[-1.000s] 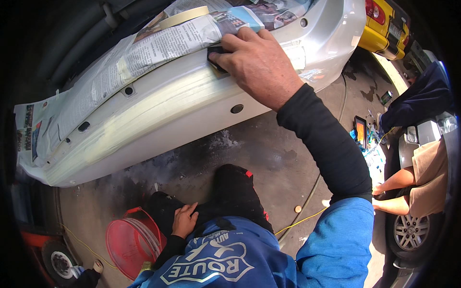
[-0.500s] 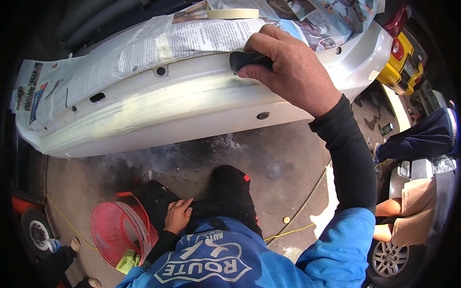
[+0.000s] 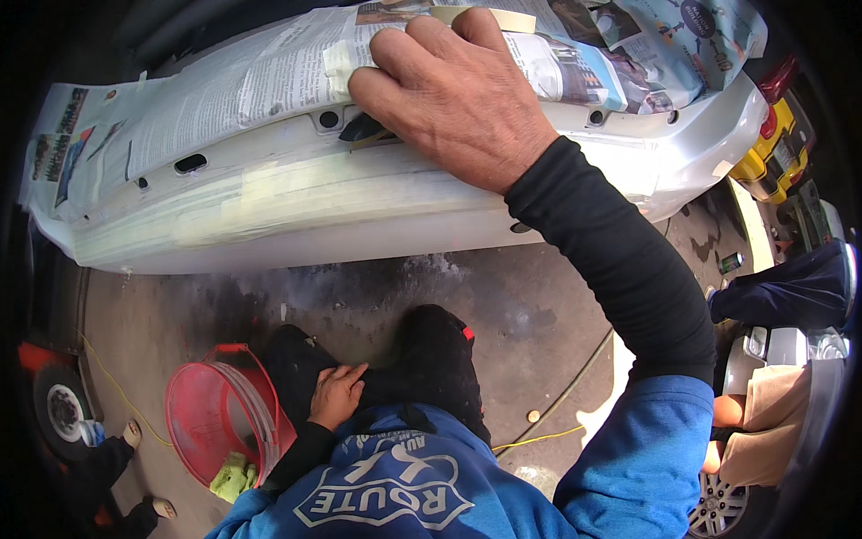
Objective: The person applies masking tape to secure newspaper over a white car bumper, then uses a wet sanding block to smooth the surface and wipes it with a cloth.
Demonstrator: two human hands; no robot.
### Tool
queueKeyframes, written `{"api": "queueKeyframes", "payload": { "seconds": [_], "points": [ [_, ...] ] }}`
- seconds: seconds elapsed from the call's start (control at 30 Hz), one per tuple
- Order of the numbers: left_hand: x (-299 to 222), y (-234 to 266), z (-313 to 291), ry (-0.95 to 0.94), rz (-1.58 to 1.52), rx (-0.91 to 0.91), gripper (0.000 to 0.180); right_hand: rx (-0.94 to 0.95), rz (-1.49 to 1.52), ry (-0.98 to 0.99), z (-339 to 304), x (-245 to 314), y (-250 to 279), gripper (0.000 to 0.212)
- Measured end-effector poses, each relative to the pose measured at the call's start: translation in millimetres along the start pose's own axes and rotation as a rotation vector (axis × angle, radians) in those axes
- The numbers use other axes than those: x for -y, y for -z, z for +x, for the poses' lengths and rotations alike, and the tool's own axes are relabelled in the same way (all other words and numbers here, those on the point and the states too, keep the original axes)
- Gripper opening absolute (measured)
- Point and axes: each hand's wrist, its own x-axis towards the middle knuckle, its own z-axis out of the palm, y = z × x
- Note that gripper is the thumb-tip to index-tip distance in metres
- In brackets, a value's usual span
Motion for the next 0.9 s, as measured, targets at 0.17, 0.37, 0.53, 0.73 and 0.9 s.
{"api": "queueKeyframes", "payload": {
  "seconds": [0.17,0.37,0.53,0.73,0.9],
  "points": [
    [-2.4,3.3,-6.0,0.023,-0.035,-0.027,0.04,-0.021,-0.079,-0.092,-5.9,-10.9,20.8,0.027],
    [-2.2,5.3,-9.1,-0.008,-0.072,-0.052,0.04,-0.012,-0.039,0.006,10.3,7.9,-3.6,0.024],
    [2.0,2.7,-8.1,0.007,-0.096,-0.056,0.04,-0.021,0.008,0.089,69.7,40.8,-6.3,0.021],
    [3.3,3.8,-13.8,0.076,-0.167,-0.051,0.041,0.011,0.054,-0.039,72.1,39.7,7.1,0.017],
    [3.4,2.5,-13.1,0.045,-0.203,-0.12,0.041,0.029,0.015,-0.006,89.9,57.2,-4.8,0.014]
  ]
}}
